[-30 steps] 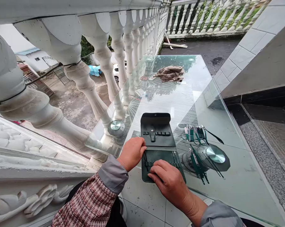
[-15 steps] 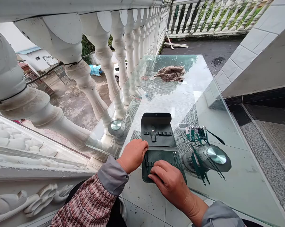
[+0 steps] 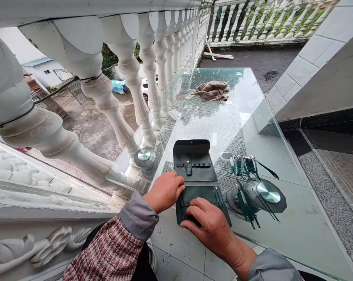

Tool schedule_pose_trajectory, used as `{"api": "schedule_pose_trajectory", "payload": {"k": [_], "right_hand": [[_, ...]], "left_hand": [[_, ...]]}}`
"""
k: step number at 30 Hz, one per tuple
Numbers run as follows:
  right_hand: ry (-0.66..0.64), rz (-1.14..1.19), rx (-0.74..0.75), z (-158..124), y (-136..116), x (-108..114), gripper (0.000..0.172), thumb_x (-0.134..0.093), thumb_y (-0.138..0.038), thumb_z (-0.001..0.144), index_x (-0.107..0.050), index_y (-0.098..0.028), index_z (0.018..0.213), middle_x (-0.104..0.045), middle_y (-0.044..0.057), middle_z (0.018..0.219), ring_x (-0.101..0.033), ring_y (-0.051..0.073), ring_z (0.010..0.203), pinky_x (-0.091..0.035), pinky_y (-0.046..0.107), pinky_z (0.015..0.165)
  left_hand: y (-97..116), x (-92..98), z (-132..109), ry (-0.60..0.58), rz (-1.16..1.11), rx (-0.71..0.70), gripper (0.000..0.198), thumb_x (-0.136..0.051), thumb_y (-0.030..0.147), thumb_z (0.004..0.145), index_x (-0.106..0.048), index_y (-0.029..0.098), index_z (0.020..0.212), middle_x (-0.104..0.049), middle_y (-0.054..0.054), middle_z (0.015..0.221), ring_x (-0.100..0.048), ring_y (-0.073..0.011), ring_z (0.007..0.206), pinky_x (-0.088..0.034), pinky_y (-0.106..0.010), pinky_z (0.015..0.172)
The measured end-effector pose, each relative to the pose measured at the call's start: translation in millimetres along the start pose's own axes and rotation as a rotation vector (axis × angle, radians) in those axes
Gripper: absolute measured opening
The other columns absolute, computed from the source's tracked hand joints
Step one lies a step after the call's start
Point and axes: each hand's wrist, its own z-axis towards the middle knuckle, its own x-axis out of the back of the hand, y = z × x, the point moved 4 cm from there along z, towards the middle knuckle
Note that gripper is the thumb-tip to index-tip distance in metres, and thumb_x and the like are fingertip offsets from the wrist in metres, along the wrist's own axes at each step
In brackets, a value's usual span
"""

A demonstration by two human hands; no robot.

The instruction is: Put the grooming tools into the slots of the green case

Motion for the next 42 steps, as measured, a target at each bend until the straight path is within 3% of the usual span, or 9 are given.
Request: {"api": "schedule_pose_trajectory", "payload": {"k": [9,15,19,25,29,32,36,39,42], "right_hand": [[-0.018,0.055,0.048,-0.3,1.4,2.7,0.026,-0.067,-0.041,0.074,-0.055,-0.018,0.073,-0.053,0.004,0.074,-0.049,0.016,0.069,-0.041,0.027,0.058],[0.108,0.185,0.060,0.7,-1.7,18.4,0.012,-0.053,-0.014,0.084,-0.054,-0.019,0.073,-0.056,0.003,0.070,-0.052,0.013,0.068,-0.044,0.025,0.060],[0.203,0.211,0.001,0.0,0.1,34.0,0.010,-0.052,-0.012,0.083,-0.057,-0.019,0.079,-0.059,0.004,0.071,-0.055,0.014,0.068,-0.046,0.026,0.061],[0.339,0.174,-0.247,-3.9,26.3,56.6,0.009,-0.053,-0.020,0.084,-0.058,-0.020,0.077,-0.060,0.002,0.072,-0.057,0.014,0.068,-0.046,0.027,0.065],[0.432,0.190,-0.579,-13.5,55.1,75.1,0.020,-0.051,-0.036,0.085,-0.062,-0.020,0.078,-0.061,0.001,0.071,-0.054,0.013,0.061,-0.045,0.026,0.059],[0.531,0.212,-0.813,-23.7,73.4,99.8,0.029,-0.053,-0.045,0.082,-0.065,-0.020,0.090,-0.064,0.003,0.077,-0.053,0.012,0.060,-0.045,0.027,0.058],[0.668,0.120,-0.932,-41.6,91.1,139.4,0.036,-0.054,-0.046,0.080,-0.063,-0.020,0.102,-0.065,0.003,0.085,-0.053,0.012,0.060,-0.045,0.028,0.062],[0.517,0.003,-0.983,-56.3,104.4,149.7,0.036,-0.054,-0.047,0.076,-0.065,-0.021,0.099,-0.066,0.003,0.083,-0.055,0.014,0.062,-0.045,0.029,0.062],[0.311,-0.112,-0.912,-65.0,111.0,145.8,0.032,-0.054,-0.047,0.073,-0.066,-0.021,0.087,-0.066,0.004,0.083,-0.058,0.017,0.067,-0.045,0.030,0.065]], "left_hand": [[-2.5,2.5,-0.1,0.031,-0.067,0.031,0.018,-0.044,0.024,0.092,-0.060,0.019,0.083,-0.058,-0.001,0.084,-0.055,-0.0153,0.081,-0.041,-0.024,0.070],[-5.9,7.1,-1.1,0.062,-0.109,0.045,0.016,-0.042,0.019,0.093,-0.058,0.020,0.090,-0.060,0.000,0.088,-0.056,-0.0137,0.083,-0.041,-0.023,0.074],[-6.3,8.6,-1.5,0.065,-0.113,0.050,0.013,-0.045,0.020,0.091,-0.058,0.020,0.088,-0.060,0.000,0.087,-0.055,-0.0150,0.083,-0.040,-0.024,0.074],[-6.6,8.5,-1.4,0.034,-0.110,0.053,0.007,-0.051,0.019,0.088,-0.057,0.020,0.083,-0.060,0.000,0.086,-0.055,-0.0157,0.083,-0.040,-0.025,0.070],[-4.5,8.6,-2.5,0.024,-0.104,0.051,0.007,-0.051,0.019,0.088,-0.057,0.019,0.083,-0.059,0.000,0.086,-0.055,-0.0161,0.082,-0.040,-0.025,0.069],[-1.9,9.2,-3.0,0.024,-0.102,0.037,0.008,-0.050,0.018,0.088,-0.056,0.019,0.083,-0.059,0.000,0.086,-0.054,-0.0162,0.083,-0.040,-0.025,0.069],[-0.3,9.0,-1.2,0.033,-0.077,0.033,0.008,-0.049,0.019,0.088,-0.055,0.020,0.084,-0.058,0.000,0.086,-0.054,-0.0162,0.082,-0.040,-0.026,0.070],[2.3,7.3,1.9,0.032,-0.072,0.015,0.007,-0.050,0.020,0.088,-0.055,0.020,0.083,-0.058,0.000,0.086,-0.054,-0.0163,0.082,-0.039,-0.025,0.069],[6.1,4.4,5.2,0.019,-0.034,0.016,0.007,-0.051,0.021,0.088,-0.055,0.020,0.082,-0.059,0.000,0.085,-0.055,-0.0168,0.082,-0.039,-0.026,0.069]]}}
